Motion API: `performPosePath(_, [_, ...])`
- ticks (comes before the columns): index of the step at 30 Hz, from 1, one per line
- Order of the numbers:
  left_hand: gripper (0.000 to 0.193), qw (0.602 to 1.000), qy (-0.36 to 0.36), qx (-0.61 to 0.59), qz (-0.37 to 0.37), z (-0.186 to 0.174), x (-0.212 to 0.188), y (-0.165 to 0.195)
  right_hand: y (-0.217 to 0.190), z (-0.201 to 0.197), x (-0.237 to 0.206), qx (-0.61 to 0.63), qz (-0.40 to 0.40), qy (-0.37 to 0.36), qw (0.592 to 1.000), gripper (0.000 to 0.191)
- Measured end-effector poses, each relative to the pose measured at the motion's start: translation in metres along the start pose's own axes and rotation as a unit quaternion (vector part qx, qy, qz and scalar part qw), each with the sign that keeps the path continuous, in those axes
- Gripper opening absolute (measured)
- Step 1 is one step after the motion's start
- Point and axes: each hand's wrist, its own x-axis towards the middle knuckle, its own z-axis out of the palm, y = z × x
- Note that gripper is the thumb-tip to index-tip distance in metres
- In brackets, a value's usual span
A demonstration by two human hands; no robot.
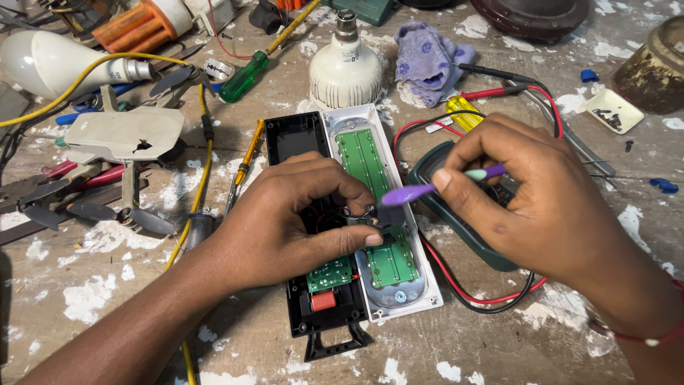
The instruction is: The person probes a green circuit board inside a disassembled emergency light housing with multimeter test leads, checking readings on the meter. They reposition the multimeter, adjust a small component on the board, then scrub the component and board area with a toothbrush.
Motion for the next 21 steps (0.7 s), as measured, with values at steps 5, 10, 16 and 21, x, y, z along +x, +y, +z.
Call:
performPosePath(5, [0.031,1.000,-0.003,0.004,0.005,-0.0007,0.0003,-0.0005,0.0007,0.0046,0.0016,0.014,0.030,-0.022,0.999,0.021])
performPosePath(10, [0.030,1.000,-0.001,-0.001,0.004,-0.0004,-0.0002,0.0000,0.0002,0.0024,-0.0005,-0.027,0.027,0.003,0.999,0.024])
performPosePath(16, [0.030,1.000,-0.001,-0.002,0.002,0.0000,0.0003,0.0009,0.0030,0.0043,0.0021,0.014,0.040,-0.024,0.999,0.022])
performPosePath(21, [0.031,1.000,0.000,-0.003,-0.005,-0.0003,0.0001,0.0015,0.0026,0.0046,0.0005,-0.032,0.029,-0.001,0.999,0.024])
